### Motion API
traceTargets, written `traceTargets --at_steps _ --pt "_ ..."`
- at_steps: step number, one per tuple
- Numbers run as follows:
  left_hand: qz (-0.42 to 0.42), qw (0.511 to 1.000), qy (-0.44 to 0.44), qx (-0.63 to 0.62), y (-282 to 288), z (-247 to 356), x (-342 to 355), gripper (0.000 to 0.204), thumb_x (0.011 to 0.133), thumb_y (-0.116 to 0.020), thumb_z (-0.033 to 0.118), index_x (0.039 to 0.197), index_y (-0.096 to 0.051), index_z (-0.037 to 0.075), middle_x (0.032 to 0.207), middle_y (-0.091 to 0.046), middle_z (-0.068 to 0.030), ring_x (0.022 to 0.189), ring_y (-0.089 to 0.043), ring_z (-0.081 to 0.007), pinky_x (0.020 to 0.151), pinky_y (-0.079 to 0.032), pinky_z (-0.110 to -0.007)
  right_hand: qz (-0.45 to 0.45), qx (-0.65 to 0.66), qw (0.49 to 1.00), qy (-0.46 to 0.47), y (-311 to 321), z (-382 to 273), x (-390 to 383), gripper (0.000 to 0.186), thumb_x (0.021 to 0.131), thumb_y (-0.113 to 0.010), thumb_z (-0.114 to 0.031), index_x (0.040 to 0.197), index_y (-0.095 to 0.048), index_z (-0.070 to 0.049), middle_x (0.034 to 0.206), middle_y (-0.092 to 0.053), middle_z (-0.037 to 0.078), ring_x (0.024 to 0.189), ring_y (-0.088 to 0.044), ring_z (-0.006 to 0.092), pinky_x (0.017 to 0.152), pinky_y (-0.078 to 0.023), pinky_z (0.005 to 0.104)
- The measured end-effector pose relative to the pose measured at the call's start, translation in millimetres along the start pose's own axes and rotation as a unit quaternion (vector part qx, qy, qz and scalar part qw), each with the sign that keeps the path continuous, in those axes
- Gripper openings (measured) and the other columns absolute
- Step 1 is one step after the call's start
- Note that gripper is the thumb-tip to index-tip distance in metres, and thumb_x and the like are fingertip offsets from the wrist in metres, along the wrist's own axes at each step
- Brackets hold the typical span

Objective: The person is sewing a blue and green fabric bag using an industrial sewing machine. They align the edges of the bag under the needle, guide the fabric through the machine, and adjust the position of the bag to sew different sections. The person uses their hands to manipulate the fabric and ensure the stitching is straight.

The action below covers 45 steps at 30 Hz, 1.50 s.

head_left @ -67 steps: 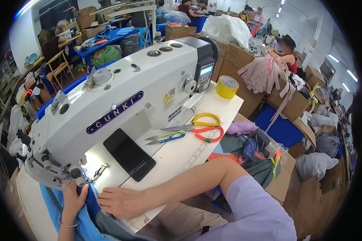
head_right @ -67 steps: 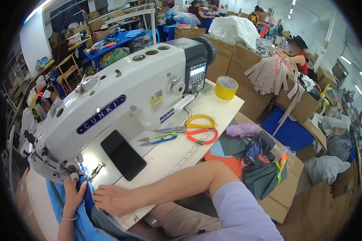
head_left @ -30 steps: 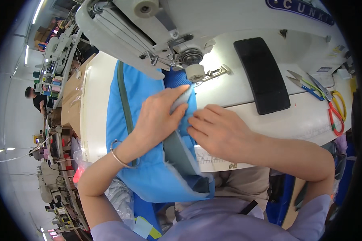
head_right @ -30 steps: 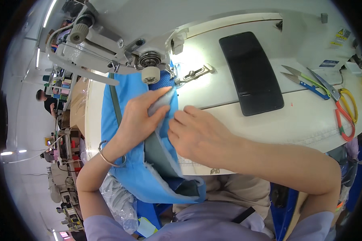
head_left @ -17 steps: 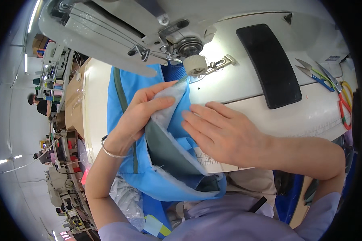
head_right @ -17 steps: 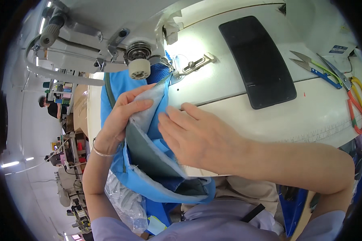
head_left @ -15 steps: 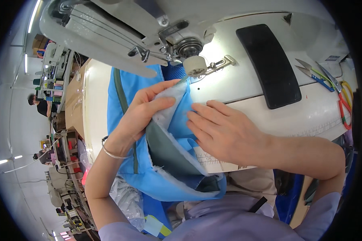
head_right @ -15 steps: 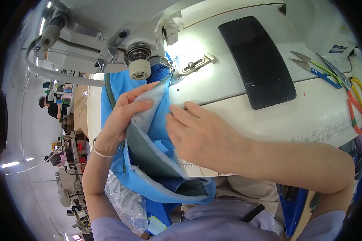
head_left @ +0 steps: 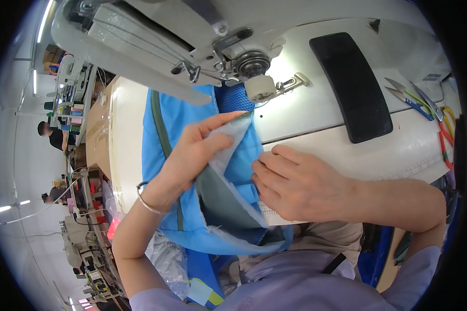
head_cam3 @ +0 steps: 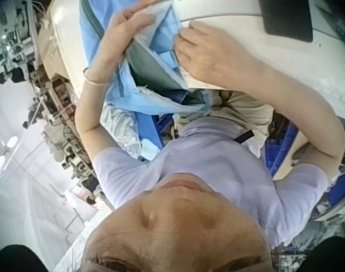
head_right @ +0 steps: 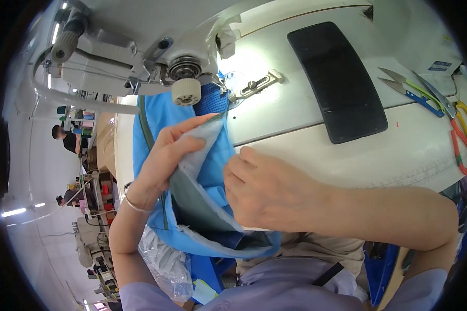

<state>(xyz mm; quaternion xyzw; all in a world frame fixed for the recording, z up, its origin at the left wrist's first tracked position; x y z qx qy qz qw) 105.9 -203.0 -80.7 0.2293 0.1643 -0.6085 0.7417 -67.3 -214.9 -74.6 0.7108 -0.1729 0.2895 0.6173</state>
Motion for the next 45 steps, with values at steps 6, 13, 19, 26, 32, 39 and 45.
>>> traceTargets --at_steps 6,13,19,26,32,39,45 --pt "-0.042 0.978 0.087 -0.187 24 -12 9 0.053 0.088 -0.059 0.006 0.14 -0.059 -0.003 0.106 -0.07 -0.0051 0.081 -0.066 -0.0107 0.07 -0.056 -0.025 0.037 -0.017 0.999 -0.001 1 6 -2 0.016 0.069 -0.067 -0.017 0.074 -0.071 -0.002 0.079 -0.063 0.006 0.085 -0.058 0.0213 0.076 -0.045 0.0322" --pt "-0.037 0.954 0.122 -0.271 36 -25 14 0.047 0.09 -0.059 0.008 0.136 -0.058 -0.003 0.105 -0.07 -0.009 0.078 -0.069 -0.0147 0.066 -0.058 -0.027 0.069 0.052 0.996 -0.032 2 10 -4 0.014 0.069 -0.068 -0.014 0.075 -0.068 -0.001 0.084 -0.063 0.008 0.085 -0.058 0.0214 0.077 -0.048 0.0321" --pt "-0.059 0.951 0.106 -0.286 40 -28 13 0.047 0.091 -0.06 0.009 0.137 -0.058 -0.002 0.105 -0.071 -0.0091 0.079 -0.069 -0.0155 0.068 -0.059 -0.028 0.135 0.04 0.99 -0.014 26 1 4 0.016 0.073 -0.068 -0.014 0.083 -0.069 -0.001 0.097 -0.067 0.011 0.095 -0.063 0.0234 0.084 -0.053 0.0342" --pt "-0.066 0.975 0.045 -0.206 45 -27 17 0.051 0.087 -0.063 0.006 0.138 -0.062 -0.003 0.114 -0.072 -0.0108 0.086 -0.071 -0.0157 0.075 -0.059 -0.027 0.058 -0.078 0.984 -0.152 109 20 -55 0.027 0.077 -0.072 -0.009 0.103 -0.071 -0.001 0.11 -0.071 0.012 0.103 -0.069 0.0271 0.083 -0.058 0.0391" --pt "-0.052 0.98 -0.001 -0.194 30 -20 18 0.05 0.086 -0.062 0.006 0.134 -0.062 -0.006 0.111 -0.073 -0.0101 0.084 -0.07 -0.0146 0.073 -0.058 -0.027 0.0 -0.219 0.912 -0.346 171 84 -132 0.028 0.085 -0.073 -0.008 0.112 -0.071 -0.001 0.116 -0.072 0.013 0.103 -0.068 0.0313 0.084 -0.057 0.0403" --pt "-0.024 0.989 -0.041 -0.139 29 -15 12 0.049 0.086 -0.064 0.009 0.133 -0.064 -0.004 0.107 -0.071 -0.0082 0.085 -0.068 -0.0124 0.073 -0.057 -0.026 -0.149 -0.321 0.87 -0.343 132 119 -139 0.022 0.09 -0.065 -0.008 0.11 -0.066 0.001 0.098 -0.067 0.014 0.099 -0.064 0.0324 0.081 -0.055 0.0446" --pt "-0.099 0.985 -0.064 -0.123 13 -6 9 0.056 0.086 -0.059 0.009 0.14 -0.06 -0.005 0.107 -0.07 -0.0088 0.084 -0.067 -0.0101 0.071 -0.057 -0.023 -0.068 -0.29 0.881 -0.367 156 102 -130 0.017 0.091 -0.064 -0.006 0.106 -0.067 0.002 0.092 -0.064 0.015 0.087 -0.065 0.0305 0.075 -0.053 0.0418"
Point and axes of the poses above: each hand's wrist, its own x-axis towards the middle knuckle, its own y-axis out of the back of the hand, z = x × y, the point moved 7 cm from there along x, towards the middle knuckle
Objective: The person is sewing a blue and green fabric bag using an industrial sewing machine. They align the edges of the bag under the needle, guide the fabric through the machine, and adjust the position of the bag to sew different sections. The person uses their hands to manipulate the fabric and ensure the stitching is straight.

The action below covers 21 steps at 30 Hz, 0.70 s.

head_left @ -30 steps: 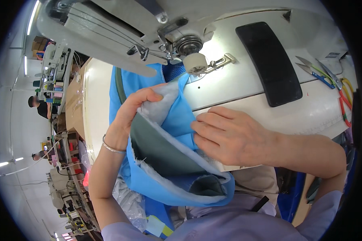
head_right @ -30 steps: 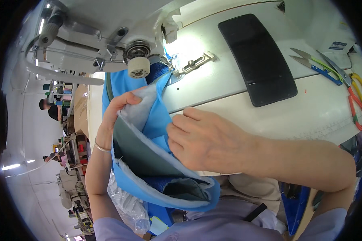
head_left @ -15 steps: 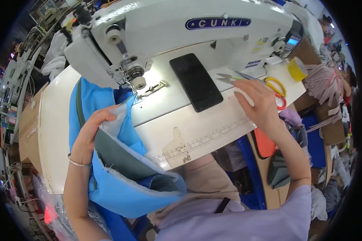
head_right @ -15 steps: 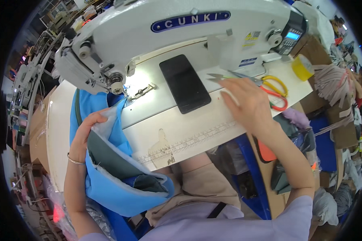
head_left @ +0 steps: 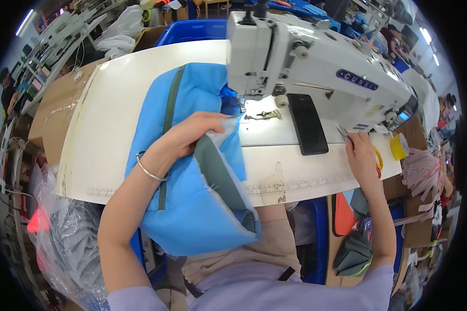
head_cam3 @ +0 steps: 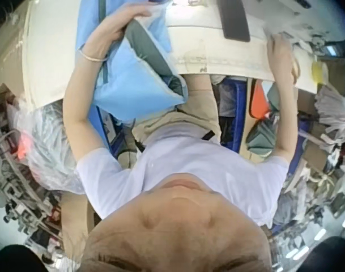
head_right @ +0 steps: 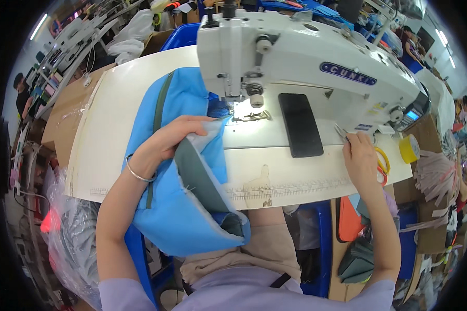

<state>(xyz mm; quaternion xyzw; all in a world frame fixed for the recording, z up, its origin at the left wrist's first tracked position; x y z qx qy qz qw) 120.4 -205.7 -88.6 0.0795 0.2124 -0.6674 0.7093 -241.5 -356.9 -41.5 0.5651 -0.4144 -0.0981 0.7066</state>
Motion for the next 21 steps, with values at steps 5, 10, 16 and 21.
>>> traceTargets --at_steps 5,10,16,21 --pt "-0.008 1.0 0.006 0.015 11 -7 3 0.057 0.085 -0.057 0.008 0.141 -0.059 -0.005 0.106 -0.07 -0.0088 0.083 -0.068 -0.0104 0.071 -0.058 -0.025 -0.059 0.39 0.915 -0.089 4 -98 19 0.015 0.101 -0.064 -0.013 0.109 -0.066 -0.001 0.088 -0.067 0.009 0.075 -0.063 0.0155 0.066 -0.048 0.0307" --pt "-0.021 1.0 0.008 -0.008 6 -7 8 0.057 0.085 -0.057 0.008 0.141 -0.059 -0.004 0.109 -0.071 -0.0099 0.083 -0.069 -0.0116 0.071 -0.059 -0.025 -0.155 0.464 0.867 -0.094 -52 -167 51 0.027 0.099 -0.068 -0.024 0.107 -0.065 0.002 0.073 -0.067 0.013 0.061 -0.061 0.0182 0.06 -0.047 0.0351" --pt "-0.028 0.999 0.02 -0.011 11 -9 7 0.058 0.085 -0.058 0.009 0.141 -0.059 -0.003 0.113 -0.071 -0.0104 0.087 -0.07 -0.0119 0.072 -0.06 -0.026 -0.167 0.48 0.852 -0.124 -83 -176 59 0.031 0.098 -0.069 -0.025 0.106 -0.067 0.005 0.069 -0.065 0.01 0.059 -0.056 0.0156 0.057 -0.043 0.0344" --pt "-0.035 0.999 0.02 -0.024 8 -7 5 0.058 0.085 -0.058 0.009 0.142 -0.058 -0.004 0.112 -0.07 -0.01 0.086 -0.07 -0.0118 0.072 -0.06 -0.026 -0.155 0.501 0.845 -0.105 -87 -177 58 0.029 0.098 -0.069 -0.023 0.105 -0.067 0.004 0.067 -0.064 0.01 0.058 -0.055 0.0155 0.055 -0.041 0.0352"
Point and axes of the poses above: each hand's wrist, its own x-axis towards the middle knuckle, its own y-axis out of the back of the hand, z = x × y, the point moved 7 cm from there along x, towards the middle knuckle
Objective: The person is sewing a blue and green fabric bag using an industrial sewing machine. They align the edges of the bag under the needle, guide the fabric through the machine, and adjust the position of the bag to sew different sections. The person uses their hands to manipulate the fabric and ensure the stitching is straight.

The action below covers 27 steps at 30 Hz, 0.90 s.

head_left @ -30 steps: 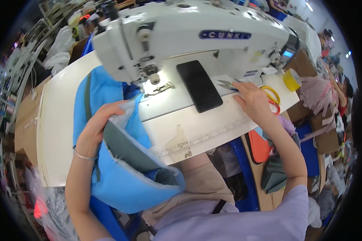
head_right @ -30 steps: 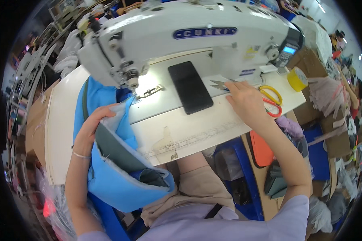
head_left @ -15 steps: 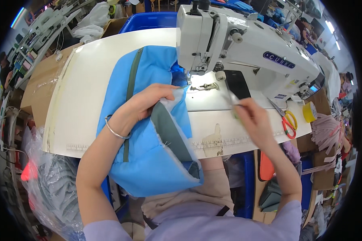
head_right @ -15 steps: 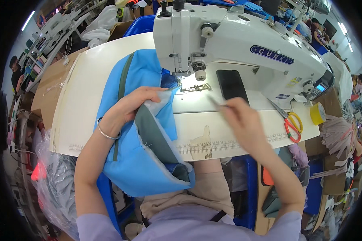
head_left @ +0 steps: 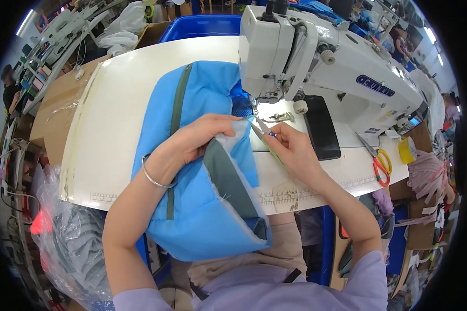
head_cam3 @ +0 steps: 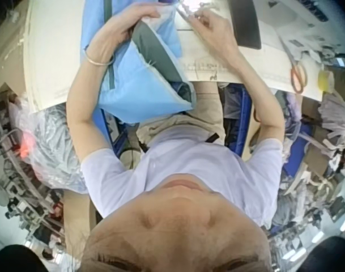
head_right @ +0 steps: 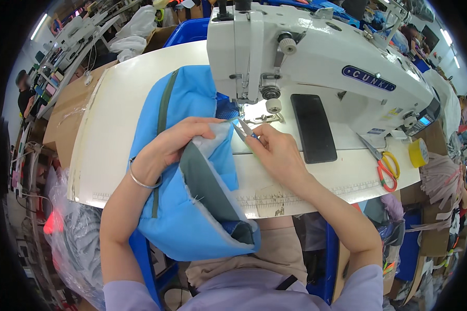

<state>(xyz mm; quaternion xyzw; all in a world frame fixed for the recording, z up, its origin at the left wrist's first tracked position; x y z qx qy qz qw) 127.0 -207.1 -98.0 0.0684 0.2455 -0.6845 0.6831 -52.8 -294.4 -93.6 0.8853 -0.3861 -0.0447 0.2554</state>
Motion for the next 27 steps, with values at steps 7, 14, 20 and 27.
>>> traceTargets --at_steps 7,14,20,27 --pt "0.009 1.0 0.001 -0.002 -2 2 -2 0.057 0.086 -0.057 0.009 0.141 -0.057 -0.006 0.105 -0.07 -0.0079 0.08 -0.069 -0.0099 0.066 -0.058 -0.024 0.007 -0.019 1.0 0.023 -1 -6 2 0.026 0.097 -0.068 -0.021 0.104 -0.067 0.003 0.064 -0.062 0.011 0.055 -0.057 0.0202 0.055 -0.041 0.0369" --pt "0.005 1.0 -0.004 0.017 -4 5 -5 0.056 0.086 -0.057 0.01 0.14 -0.058 -0.006 0.103 -0.07 -0.0071 0.077 -0.068 -0.0087 0.064 -0.057 -0.023 0.044 -0.072 0.996 0.041 -8 -11 5 0.023 0.098 -0.068 -0.022 0.104 -0.066 0.0 0.069 -0.066 0.013 0.057 -0.062 0.028 0.056 -0.045 0.0415" --pt "0.002 1.0 -0.013 0.02 -6 3 -1 0.057 0.087 -0.057 0.011 0.141 -0.058 -0.006 0.105 -0.07 -0.0079 0.08 -0.068 -0.0087 0.066 -0.057 -0.023 0.048 -0.139 0.987 0.07 5 -34 -8 0.019 0.097 -0.069 -0.019 0.104 -0.067 -0.002 0.075 -0.07 0.014 0.061 -0.067 0.0293 0.057 -0.049 0.0399" --pt "0.03 0.996 -0.004 0.082 -3 2 -6 0.057 0.087 -0.059 0.012 0.142 -0.058 -0.006 0.113 -0.071 -0.0098 0.09 -0.068 -0.0112 0.075 -0.057 -0.024 0.203 -0.447 0.848 0.2 133 -29 -89 0.018 0.089 -0.076 -0.006 0.106 -0.07 -0.003 0.084 -0.073 0.011 0.063 -0.07 0.0268 0.059 -0.055 0.036"
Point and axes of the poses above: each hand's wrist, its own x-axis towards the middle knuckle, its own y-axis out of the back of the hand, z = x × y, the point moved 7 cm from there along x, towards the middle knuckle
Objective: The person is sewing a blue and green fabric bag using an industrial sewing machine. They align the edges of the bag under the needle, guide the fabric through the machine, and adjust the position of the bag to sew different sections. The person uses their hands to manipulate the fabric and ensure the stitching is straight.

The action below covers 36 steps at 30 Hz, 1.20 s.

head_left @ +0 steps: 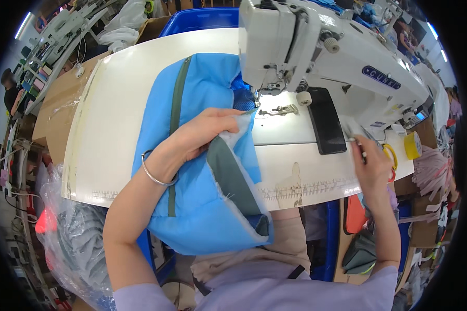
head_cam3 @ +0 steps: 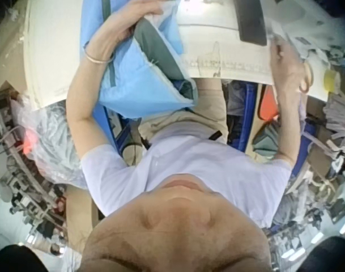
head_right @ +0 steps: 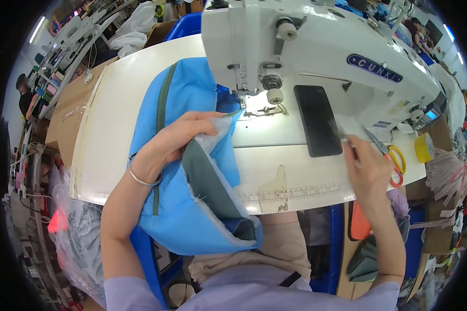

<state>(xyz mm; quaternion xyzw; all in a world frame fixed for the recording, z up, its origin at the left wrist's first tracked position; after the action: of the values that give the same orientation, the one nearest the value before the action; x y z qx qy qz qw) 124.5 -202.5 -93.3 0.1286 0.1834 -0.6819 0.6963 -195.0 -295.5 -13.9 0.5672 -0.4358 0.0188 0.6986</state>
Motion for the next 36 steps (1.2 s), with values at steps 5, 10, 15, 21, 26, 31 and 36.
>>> traceTargets --at_steps 5,10,15,21,26,31,36 --pt "0.053 0.993 -0.086 0.061 -21 4 3 0.055 0.088 -0.06 0.011 0.139 -0.06 -0.007 0.11 -0.071 -0.0097 0.092 -0.066 -0.0122 0.081 -0.053 -0.025 -0.05 -0.15 0.987 -0.015 -9 64 -8 0.027 0.091 -0.075 -0.015 0.114 -0.068 -0.003 0.096 -0.073 0.012 0.077 -0.069 0.0307 0.066 -0.055 0.0389" --pt "0.08 0.985 -0.066 0.135 -17 2 -3 0.054 0.087 -0.061 0.006 0.14 -0.06 -0.005 0.118 -0.07 -0.0094 0.103 -0.065 -0.0109 0.091 -0.053 -0.026 0.054 0.078 0.954 0.284 -22 -48 10 0.029 0.078 -0.077 -0.01 0.104 -0.068 0.0 0.106 -0.069 0.011 0.103 -0.068 0.0277 0.081 -0.057 0.0405" --pt "0.091 0.963 -0.119 0.224 -20 3 0 0.052 0.088 -0.061 0.005 0.138 -0.061 -0.006 0.115 -0.071 -0.0087 0.099 -0.064 -0.0096 0.087 -0.053 -0.026 -0.027 0.219 0.91 0.352 -75 -136 20 0.034 0.085 -0.076 -0.025 0.102 -0.07 0.004 0.107 -0.067 0.014 0.112 -0.06 0.0279 0.093 -0.05 0.0397" --pt "0.089 0.981 -0.029 0.171 -12 35 -3 0.048 0.087 -0.061 0.006 0.133 -0.065 -0.006 0.106 -0.073 -0.0079 0.092 -0.064 -0.0091 0.082 -0.054 -0.026 -0.069 0.278 0.901 0.327 -88 -128 15 0.041 0.086 -0.077 -0.028 0.107 -0.07 0.007 0.113 -0.069 0.017 0.115 -0.061 0.0294 0.097 -0.049 0.0384" --pt "0.093 0.96 -0.07 0.255 -16 41 -3 0.047 0.083 -0.062 0.006 0.128 -0.069 -0.004 0.106 -0.074 -0.0081 0.091 -0.068 -0.0168 0.081 -0.055 -0.029 -0.073 0.309 0.9 0.299 -88 -126 15 0.042 0.085 -0.077 -0.027 0.109 -0.071 0.007 0.117 -0.069 0.019 0.117 -0.061 0.0306 0.099 -0.049 0.0397" --pt "0.205 0.736 -0.278 0.582 -64 36 -23 0.05 0.075 -0.07 0.008 0.124 -0.069 0.0 0.124 -0.067 -0.0124 0.101 -0.064 -0.0335 0.087 -0.056 -0.039 -0.061 0.31 0.901 0.297 -88 -125 16 0.037 0.084 -0.078 -0.026 0.1 -0.072 0.006 0.115 -0.069 0.019 0.116 -0.061 0.0304 0.098 -0.049 0.0401" --pt "0.216 0.712 -0.283 0.606 -68 36 -21 0.052 0.073 -0.071 0.009 0.124 -0.067 0.0 0.127 -0.065 -0.0117 0.105 -0.064 -0.0344 0.088 -0.056 -0.042 -0.067 0.306 0.905 0.287 -91 -125 18 0.032 0.084 -0.077 -0.024 0.096 -0.072 0.005 0.114 -0.069 0.017 0.117 -0.061 0.03 0.098 -0.048 0.042"
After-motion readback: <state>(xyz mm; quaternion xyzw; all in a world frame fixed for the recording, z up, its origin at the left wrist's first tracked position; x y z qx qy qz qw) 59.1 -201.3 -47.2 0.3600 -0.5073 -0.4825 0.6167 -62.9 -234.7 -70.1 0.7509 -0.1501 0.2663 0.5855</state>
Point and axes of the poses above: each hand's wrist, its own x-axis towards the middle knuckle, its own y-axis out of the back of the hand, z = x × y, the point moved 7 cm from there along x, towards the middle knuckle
